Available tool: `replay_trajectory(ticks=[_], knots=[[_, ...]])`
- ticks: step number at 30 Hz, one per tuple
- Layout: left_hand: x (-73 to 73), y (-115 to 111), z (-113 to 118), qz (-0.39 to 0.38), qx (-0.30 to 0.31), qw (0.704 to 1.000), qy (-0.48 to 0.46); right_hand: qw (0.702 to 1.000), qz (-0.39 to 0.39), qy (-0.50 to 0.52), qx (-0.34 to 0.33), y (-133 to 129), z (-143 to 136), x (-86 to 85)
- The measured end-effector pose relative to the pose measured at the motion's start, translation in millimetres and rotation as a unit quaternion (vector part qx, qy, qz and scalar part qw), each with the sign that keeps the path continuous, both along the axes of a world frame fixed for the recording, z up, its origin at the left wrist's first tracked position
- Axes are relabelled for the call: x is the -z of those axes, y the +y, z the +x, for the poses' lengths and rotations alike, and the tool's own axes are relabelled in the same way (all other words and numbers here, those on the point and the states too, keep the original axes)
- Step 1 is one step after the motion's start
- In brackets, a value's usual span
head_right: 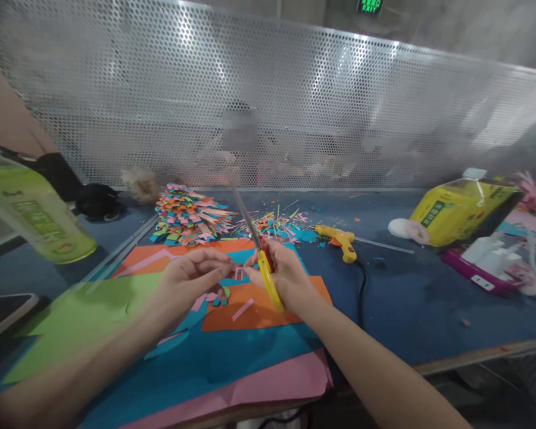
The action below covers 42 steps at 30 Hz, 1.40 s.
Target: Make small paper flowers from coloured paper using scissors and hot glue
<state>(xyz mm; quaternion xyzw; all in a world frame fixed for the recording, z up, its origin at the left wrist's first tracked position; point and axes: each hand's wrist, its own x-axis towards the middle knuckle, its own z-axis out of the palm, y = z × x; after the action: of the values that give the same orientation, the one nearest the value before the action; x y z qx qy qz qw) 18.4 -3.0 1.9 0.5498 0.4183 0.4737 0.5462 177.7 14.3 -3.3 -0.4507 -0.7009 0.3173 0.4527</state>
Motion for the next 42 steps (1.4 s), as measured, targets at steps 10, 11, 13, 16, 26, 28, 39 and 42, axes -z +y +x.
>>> replay_trajectory(ticks=[10,11,13,16,26,28,39,42], knots=[[-0.4,2.5,-4.3,0.049,0.009,0.995,0.089,0.998,-0.015,0.032,-0.058,2.2,5.8,17.2],[-0.4,2.8,-4.7,0.050,0.012,0.994,0.097,0.997,-0.022,0.035,-0.061,0.6,6.2,15.8],[0.1,3.5,-5.7,0.047,0.023,0.993,0.104,0.997,-0.032,0.040,-0.060,-1.9,6.0,12.5],[0.6,4.4,-6.3,0.041,0.043,0.993,0.101,0.996,-0.043,0.050,-0.060,-3.6,4.5,8.5],[-12.8,6.7,-13.6,0.080,-0.064,0.990,-0.093,0.999,-0.010,-0.010,-0.038,-13.1,9.2,-5.5],[-17.3,6.9,-15.8,0.092,-0.092,0.982,-0.136,0.998,-0.027,-0.039,-0.046,-14.7,9.7,-6.1],[-26.7,2.1,-19.7,0.111,-0.113,0.965,-0.211,0.986,-0.064,-0.131,-0.081,-14.6,10.2,2.3],[-25.7,1.5,-18.8,0.115,-0.106,0.966,-0.205,0.985,-0.065,-0.138,-0.085,-15.3,9.1,2.0]])
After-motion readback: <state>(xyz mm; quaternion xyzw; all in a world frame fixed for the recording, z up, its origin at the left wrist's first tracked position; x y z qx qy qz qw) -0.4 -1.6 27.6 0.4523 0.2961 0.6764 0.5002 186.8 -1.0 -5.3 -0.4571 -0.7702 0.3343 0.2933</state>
